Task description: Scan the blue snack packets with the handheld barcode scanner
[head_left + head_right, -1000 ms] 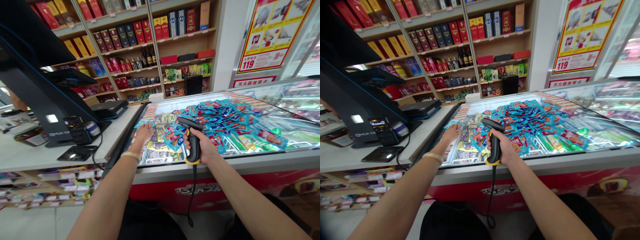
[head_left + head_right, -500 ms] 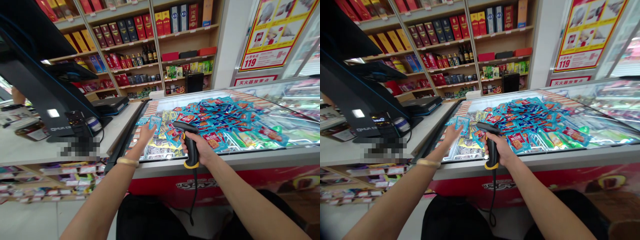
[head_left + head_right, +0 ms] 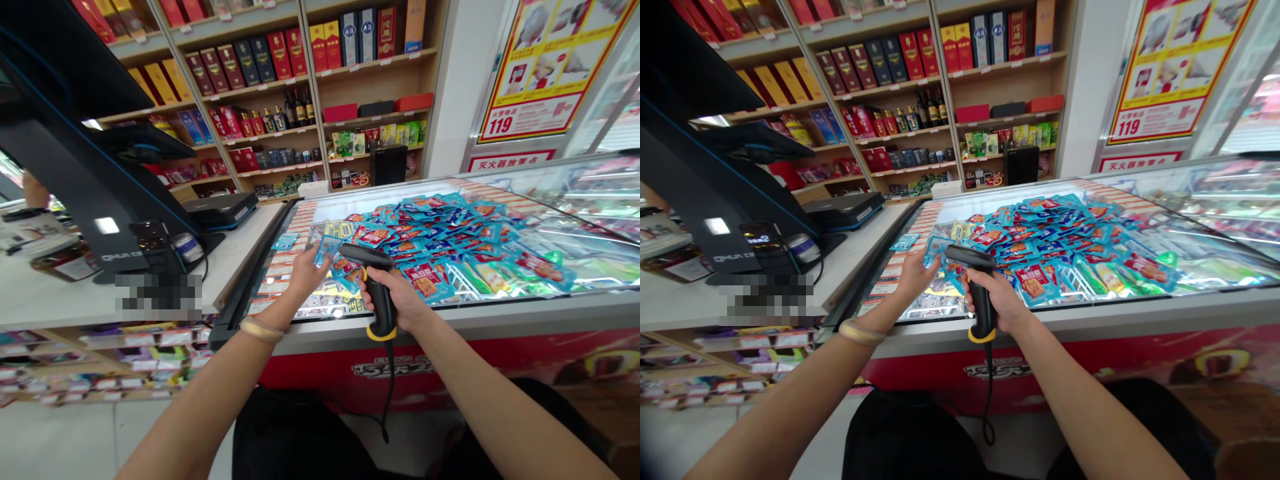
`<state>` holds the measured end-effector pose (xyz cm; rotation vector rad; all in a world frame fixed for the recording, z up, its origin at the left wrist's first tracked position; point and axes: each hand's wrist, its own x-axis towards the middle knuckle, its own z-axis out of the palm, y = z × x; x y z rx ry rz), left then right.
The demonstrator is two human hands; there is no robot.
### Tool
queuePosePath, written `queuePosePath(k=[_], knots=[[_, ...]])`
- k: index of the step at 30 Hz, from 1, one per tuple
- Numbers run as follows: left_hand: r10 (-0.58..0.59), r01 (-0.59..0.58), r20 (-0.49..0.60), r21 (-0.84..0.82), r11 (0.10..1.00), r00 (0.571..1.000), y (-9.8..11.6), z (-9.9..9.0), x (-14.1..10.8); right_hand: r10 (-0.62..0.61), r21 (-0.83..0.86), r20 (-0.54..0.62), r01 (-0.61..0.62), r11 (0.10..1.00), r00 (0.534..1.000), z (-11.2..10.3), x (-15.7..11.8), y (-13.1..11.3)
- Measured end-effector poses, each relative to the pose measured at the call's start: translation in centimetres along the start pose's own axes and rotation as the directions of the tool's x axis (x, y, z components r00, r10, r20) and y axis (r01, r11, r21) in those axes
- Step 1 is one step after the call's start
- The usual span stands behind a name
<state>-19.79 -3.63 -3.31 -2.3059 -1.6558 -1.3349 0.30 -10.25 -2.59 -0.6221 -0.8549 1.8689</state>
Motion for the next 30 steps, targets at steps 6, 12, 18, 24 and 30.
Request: queuePosePath(k=[6,12,18,24,30], knots=[[0.070,-0.073,0.040,0.076,0.994,0.997,-0.4,0.2,-0.1,0.016,-0.015,-0.007,-0.016,1.000,1.000,0.0,0.1,0.0],[0.052,-0.056,0.053,0.083,0.995,0.997,-0.3,0.2,-0.1,0.023,-0.024,-0.024,-0.024,0.999,0.999,0.2,0.2,0.0],[0.053,-0.054,0.014,0.048,0.997,0.998,-1.4,0.0,0.3,0.019,0.018,-0.022,-0.019,1.000,1.000,-0.1,0.3,-0.3],[0.081,-0.083,0.036,0.055,0.995,0.996,0.2,1.5,3.4,-0.089,0.129,-0.100,0.102,0.986,0.991,-2.3,0.2,-4.3],[0.139,-0.172,0.308,0.083,0.982,0.941,6.0,6.0,6.8,-0.118,0.138,-0.197,0.146,0.980,0.973,-5.5,-0.8,-7.9]])
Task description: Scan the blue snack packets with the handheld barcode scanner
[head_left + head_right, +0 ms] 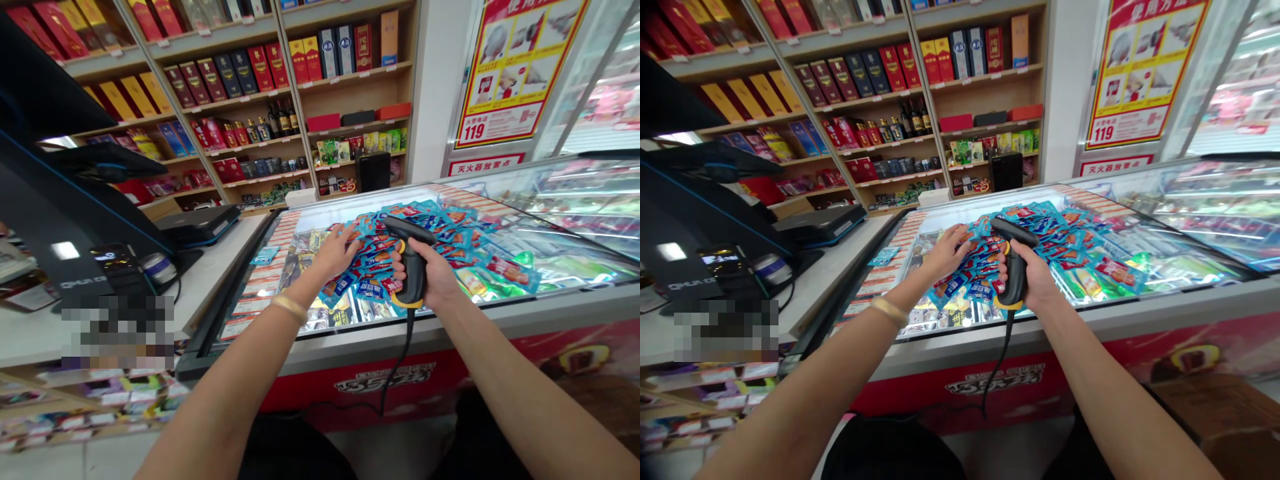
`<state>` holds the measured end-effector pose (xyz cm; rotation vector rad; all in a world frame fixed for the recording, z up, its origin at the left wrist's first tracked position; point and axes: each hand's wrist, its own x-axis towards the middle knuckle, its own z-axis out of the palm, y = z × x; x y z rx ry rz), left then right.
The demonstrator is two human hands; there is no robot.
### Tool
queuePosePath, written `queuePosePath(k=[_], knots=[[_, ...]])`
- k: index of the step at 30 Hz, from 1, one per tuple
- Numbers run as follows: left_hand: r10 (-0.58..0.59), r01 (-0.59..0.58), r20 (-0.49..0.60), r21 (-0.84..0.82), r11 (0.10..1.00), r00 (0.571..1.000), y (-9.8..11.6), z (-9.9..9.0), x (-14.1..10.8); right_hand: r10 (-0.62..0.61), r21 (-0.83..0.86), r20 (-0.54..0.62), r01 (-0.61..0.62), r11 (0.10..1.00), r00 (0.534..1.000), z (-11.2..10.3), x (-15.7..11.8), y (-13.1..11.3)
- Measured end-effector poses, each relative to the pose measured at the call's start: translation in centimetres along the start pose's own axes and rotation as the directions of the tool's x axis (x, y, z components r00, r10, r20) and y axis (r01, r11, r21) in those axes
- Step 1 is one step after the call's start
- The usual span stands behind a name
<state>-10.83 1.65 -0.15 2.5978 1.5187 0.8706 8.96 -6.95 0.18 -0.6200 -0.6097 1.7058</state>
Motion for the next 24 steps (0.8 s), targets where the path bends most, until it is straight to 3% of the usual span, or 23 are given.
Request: queuePosePath(k=[2,4,6,8,11,16,20,24], knots=[[-0.038,0.030,0.149,0.052,0.998,0.988,1.4,0.7,0.6,0.033,-0.006,-0.028,-0.033,0.999,0.999,-0.8,-0.1,-0.1],[-0.087,0.072,0.226,0.077,0.994,0.970,2.3,1.0,0.7,0.075,-0.006,-0.046,-0.076,0.997,0.996,-1.3,-0.2,0.1],[-0.120,0.106,0.214,0.074,0.992,0.969,2.3,0.8,0.4,0.090,0.000,-0.047,-0.090,0.996,0.995,-1.6,-0.2,0.4],[-0.106,0.102,0.131,0.039,0.994,0.986,1.6,0.4,0.0,0.077,0.002,-0.028,-0.077,0.997,0.997,-1.7,-0.2,0.6],[-0.090,0.090,-0.074,-0.006,0.996,0.993,-1.3,-0.7,-0.6,0.056,0.000,-0.005,-0.056,0.998,0.998,-1.8,-0.2,0.6],[-0.292,0.322,-0.234,0.103,0.941,0.927,-8.6,-3.5,-2.4,0.026,0.063,0.040,-0.028,0.998,0.999,-0.4,-0.3,1.7],[-0.467,0.497,-0.172,0.314,0.809,0.867,-12.3,-5.4,-4.9,0.072,0.132,0.087,-0.083,0.988,0.994,2.0,-0.2,4.3],[-0.575,0.507,-0.019,0.498,0.704,0.818,-13.0,-6.0,-6.5,0.133,0.086,0.125,-0.145,0.986,0.983,3.3,-0.4,6.7]])
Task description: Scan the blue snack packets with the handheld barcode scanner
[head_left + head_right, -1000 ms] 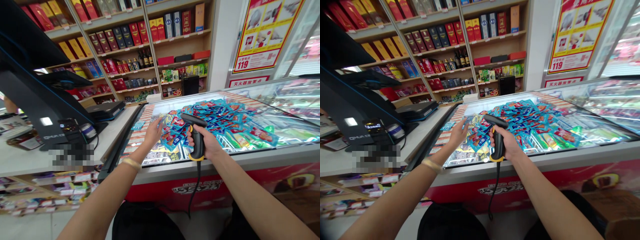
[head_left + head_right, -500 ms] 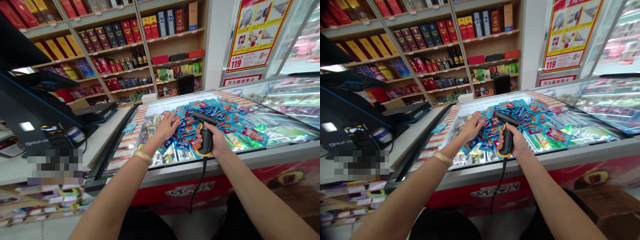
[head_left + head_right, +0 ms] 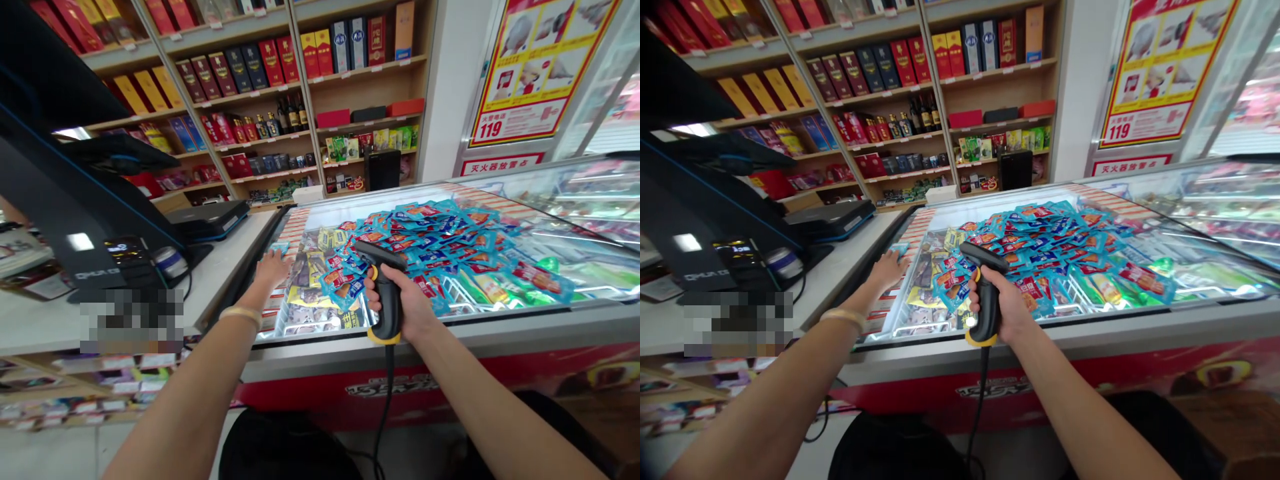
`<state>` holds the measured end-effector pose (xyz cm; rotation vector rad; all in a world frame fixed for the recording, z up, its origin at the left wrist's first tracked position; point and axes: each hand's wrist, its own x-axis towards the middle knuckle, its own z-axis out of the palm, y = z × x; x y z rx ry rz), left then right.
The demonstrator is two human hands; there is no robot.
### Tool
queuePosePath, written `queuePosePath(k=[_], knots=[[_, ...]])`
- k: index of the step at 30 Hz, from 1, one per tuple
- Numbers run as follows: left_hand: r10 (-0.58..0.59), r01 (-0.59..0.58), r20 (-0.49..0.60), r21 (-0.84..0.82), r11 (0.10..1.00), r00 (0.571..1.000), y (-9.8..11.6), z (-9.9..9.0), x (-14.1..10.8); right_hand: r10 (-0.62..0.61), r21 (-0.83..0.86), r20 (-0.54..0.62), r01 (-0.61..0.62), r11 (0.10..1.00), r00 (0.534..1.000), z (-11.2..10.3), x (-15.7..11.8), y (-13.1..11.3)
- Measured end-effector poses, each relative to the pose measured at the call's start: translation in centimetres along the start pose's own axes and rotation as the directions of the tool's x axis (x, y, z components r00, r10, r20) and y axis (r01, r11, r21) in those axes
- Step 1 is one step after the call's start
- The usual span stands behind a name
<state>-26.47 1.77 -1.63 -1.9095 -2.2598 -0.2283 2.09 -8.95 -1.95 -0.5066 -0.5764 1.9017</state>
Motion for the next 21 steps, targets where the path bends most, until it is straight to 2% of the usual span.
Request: queuePosePath(k=[6,12,15,21], knots=[[0.033,-0.041,0.076,0.101,0.994,0.997,1.0,-1.2,-1.4,-0.020,-0.072,0.005,0.020,0.997,1.000,-0.2,-0.7,0.6],[0.087,-0.096,0.056,0.184,0.978,0.995,1.9,-2.6,-4.7,-0.019,-0.114,0.005,0.020,0.993,1.000,-0.3,-0.9,0.8],[0.098,-0.103,0.032,0.192,0.976,0.995,1.7,-2.6,-6.0,-0.002,-0.139,0.021,0.005,0.990,1.000,-0.4,-0.8,0.9],[0.131,-0.129,-0.005,0.106,0.986,0.991,1.9,-2.1,-7.6,0.001,-0.181,0.048,0.008,0.983,0.999,-0.3,-0.7,1.1]])
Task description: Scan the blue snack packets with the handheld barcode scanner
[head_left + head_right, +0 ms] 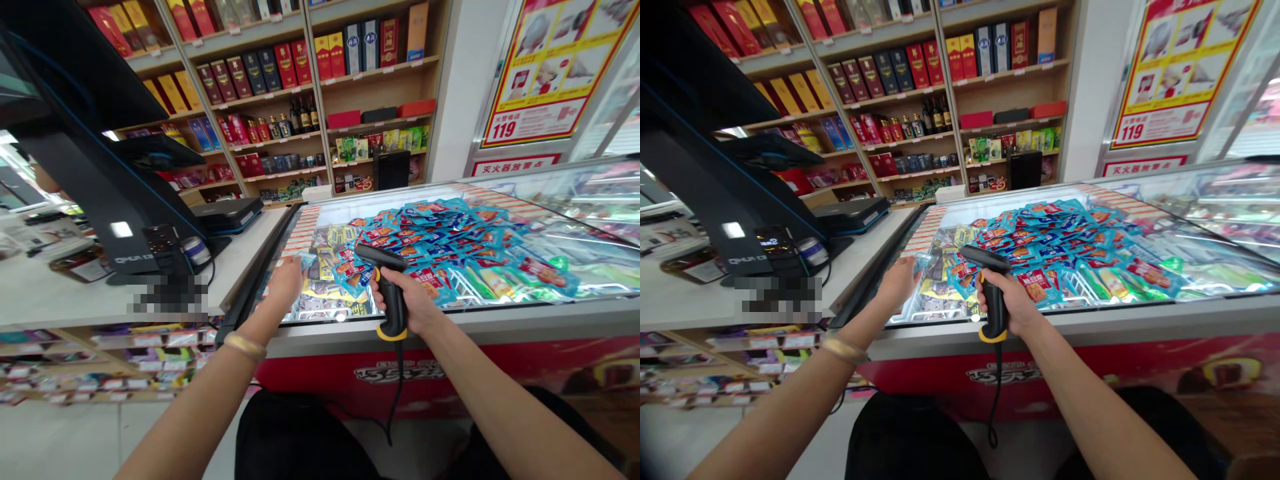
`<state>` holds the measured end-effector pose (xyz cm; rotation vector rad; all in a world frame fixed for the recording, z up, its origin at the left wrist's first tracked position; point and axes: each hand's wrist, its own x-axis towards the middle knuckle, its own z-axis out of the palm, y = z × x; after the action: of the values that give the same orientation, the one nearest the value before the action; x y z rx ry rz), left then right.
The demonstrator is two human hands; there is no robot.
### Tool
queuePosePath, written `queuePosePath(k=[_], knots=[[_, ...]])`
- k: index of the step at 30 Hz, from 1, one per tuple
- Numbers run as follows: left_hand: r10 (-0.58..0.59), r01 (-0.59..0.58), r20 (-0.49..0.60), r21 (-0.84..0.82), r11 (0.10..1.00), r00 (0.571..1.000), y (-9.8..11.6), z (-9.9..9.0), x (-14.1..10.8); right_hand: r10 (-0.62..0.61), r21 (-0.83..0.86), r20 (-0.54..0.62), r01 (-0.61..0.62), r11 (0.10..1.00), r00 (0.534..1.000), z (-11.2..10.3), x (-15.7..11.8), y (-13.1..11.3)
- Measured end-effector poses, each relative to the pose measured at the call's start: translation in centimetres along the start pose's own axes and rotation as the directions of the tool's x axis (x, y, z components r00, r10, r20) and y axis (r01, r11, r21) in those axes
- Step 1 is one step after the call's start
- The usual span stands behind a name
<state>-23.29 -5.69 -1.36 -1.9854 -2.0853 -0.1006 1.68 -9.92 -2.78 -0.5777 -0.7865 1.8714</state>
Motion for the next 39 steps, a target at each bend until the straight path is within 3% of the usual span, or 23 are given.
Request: queuePosePath(k=[4,8,11,14,17,20,25,27,30,34,39], knots=[[0.007,-0.011,-0.072,-0.054,0.998,0.997,0.5,0.5,-0.9,0.012,-0.038,-0.008,-0.013,0.999,1.000,0.0,0.0,0.1],[-0.100,0.007,-0.240,-0.359,0.933,0.966,-0.1,2.0,-1.0,0.015,-0.070,0.014,-0.014,0.997,1.000,-0.1,0.0,0.3],[-0.222,-0.021,-0.296,-0.641,0.767,0.929,-0.6,3.2,-0.6,0.012,-0.076,0.043,-0.009,0.997,0.999,-0.2,0.0,0.3],[-0.193,-0.138,-0.293,-0.814,0.565,0.937,-0.5,3.6,-0.4,0.022,-0.083,0.043,-0.018,0.996,0.999,0.0,-0.2,0.3],[-0.101,-0.188,-0.262,-0.867,0.461,0.960,0.1,3.5,-0.6,0.026,-0.097,0.060,-0.020,0.995,0.998,0.3,-0.5,0.2],[-0.045,-0.204,-0.250,-0.870,0.449,0.967,0.5,3.2,-0.9,0.028,-0.117,0.093,-0.018,0.993,0.995,0.5,-0.6,0.1],[-0.048,-0.179,-0.215,-0.902,0.393,0.975,0.7,3.1,-1.1,0.025,-0.135,0.083,-0.013,0.991,0.996,0.5,-0.5,0.3],[-0.064,-0.208,-0.257,-0.883,0.422,0.964,0.5,3.1,-1.1,0.024,-0.136,0.074,-0.013,0.991,0.997,0.5,-0.4,0.3],[-0.055,-0.248,-0.332,-0.796,0.552,0.942,0.2,3.2,-0.9,0.023,-0.136,0.066,-0.013,0.991,0.998,0.5,-0.5,0.3],[-0.032,-0.236,-0.355,-0.683,0.691,0.934,-0.1,3.5,-0.7,0.013,-0.147,0.060,-0.004,0.989,0.998,0.5,-0.5,0.2],[-0.180,-0.135,-0.379,-0.669,0.731,0.908,-0.3,4.3,-0.4,0.012,-0.157,0.037,-0.006,0.988,0.999,0.6,-0.5,0.2]])
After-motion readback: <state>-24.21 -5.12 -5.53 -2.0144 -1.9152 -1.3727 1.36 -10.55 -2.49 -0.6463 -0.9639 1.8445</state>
